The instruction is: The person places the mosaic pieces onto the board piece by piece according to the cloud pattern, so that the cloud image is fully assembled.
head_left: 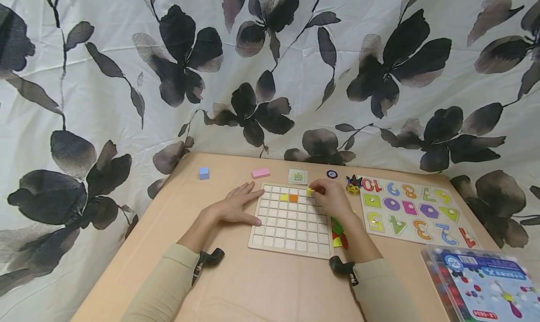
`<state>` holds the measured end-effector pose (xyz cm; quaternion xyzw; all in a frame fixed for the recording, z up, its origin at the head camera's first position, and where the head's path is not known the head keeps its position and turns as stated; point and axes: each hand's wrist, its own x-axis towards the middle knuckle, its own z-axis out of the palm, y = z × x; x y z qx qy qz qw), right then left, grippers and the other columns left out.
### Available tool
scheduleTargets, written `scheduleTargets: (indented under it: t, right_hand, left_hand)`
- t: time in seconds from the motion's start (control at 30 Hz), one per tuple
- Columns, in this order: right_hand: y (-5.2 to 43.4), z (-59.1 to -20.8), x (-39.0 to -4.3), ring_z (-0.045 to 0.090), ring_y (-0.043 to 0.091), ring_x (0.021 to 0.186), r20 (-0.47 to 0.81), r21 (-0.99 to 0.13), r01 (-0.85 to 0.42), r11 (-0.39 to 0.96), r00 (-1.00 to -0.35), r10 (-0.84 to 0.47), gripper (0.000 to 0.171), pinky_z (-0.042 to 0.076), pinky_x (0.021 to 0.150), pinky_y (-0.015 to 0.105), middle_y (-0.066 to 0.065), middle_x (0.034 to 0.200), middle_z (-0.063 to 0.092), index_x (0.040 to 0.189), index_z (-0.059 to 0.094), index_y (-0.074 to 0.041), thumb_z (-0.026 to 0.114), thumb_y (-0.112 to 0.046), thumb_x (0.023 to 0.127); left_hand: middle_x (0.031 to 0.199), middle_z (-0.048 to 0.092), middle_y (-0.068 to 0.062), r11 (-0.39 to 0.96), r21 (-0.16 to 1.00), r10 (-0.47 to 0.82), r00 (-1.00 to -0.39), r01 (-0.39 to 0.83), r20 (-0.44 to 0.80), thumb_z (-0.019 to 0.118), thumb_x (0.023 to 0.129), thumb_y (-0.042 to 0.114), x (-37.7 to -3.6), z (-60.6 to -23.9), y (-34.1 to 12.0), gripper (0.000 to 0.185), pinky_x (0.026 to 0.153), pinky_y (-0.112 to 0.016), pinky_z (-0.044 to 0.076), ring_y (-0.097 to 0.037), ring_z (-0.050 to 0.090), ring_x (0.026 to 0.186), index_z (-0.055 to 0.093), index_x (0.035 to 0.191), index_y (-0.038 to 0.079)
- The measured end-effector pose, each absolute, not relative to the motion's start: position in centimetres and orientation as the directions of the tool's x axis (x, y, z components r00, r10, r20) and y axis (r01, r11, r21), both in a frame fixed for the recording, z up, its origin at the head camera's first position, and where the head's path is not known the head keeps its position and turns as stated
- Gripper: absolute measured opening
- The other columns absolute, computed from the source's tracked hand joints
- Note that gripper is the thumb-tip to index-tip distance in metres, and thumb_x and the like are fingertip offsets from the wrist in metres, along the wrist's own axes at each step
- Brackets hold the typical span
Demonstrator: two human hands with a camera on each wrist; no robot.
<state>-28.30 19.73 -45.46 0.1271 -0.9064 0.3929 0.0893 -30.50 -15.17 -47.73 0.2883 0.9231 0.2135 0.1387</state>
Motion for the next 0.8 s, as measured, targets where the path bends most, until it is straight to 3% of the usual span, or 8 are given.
scheduleTargets:
  t: [0.17, 0.4, 0.8]
  right_hand:
    - [19.1, -45.4, -28.4, 0.063, 0.02, 0.084, 0.248, -0.688, -0.288, 0.666, -0.956, -0.157, 0.01, 0.054, 0.076, 0.032, 0.005, 0.097, 0.075, 0.105, 0.076, -0.009, 0.076, -0.009, 0.095]
    - [18.5, -45.6, -28.7, 0.066, 0.023, 0.096, 0.253, -0.66, -0.325, 0.678, -0.945, -0.208, 0.015, 0.057, 0.081, 0.038, 0.009, 0.112, 0.076, 0.11, 0.08, -0.004, 0.073, -0.006, 0.096]
    - [17.8, -46.3, -29.0, 0.068, 0.022, 0.099, 0.225, -0.618, -0.344, 0.707, -0.939, -0.26, 0.017, 0.058, 0.088, 0.042, 0.007, 0.115, 0.076, 0.113, 0.08, -0.008, 0.072, -0.007, 0.098]
  left_hand:
    - [0.176, 0.003, -0.013, 0.744, 0.47, 0.591, -0.796, 0.475, -0.131, 0.073, 0.078, 0.077, -30.5, -47.7, -15.2, 0.109, 0.131, -0.057, 0.003, -0.035, -0.001, 0.163, 0.025, 0.166, 0.034]
    - [0.176, 0.005, -0.016, 0.733, 0.474, 0.601, -0.791, 0.488, -0.115, 0.075, 0.079, 0.074, -30.4, -47.6, -15.1, 0.107, 0.13, -0.06, 0.004, -0.038, 0.0, 0.163, 0.028, 0.166, 0.031]
    - [0.176, 0.003, -0.015, 0.728, 0.489, 0.601, -0.79, 0.48, -0.119, 0.074, 0.08, 0.074, -30.4, -47.5, -15.1, 0.108, 0.13, -0.059, 0.003, -0.036, -0.001, 0.163, 0.027, 0.166, 0.031]
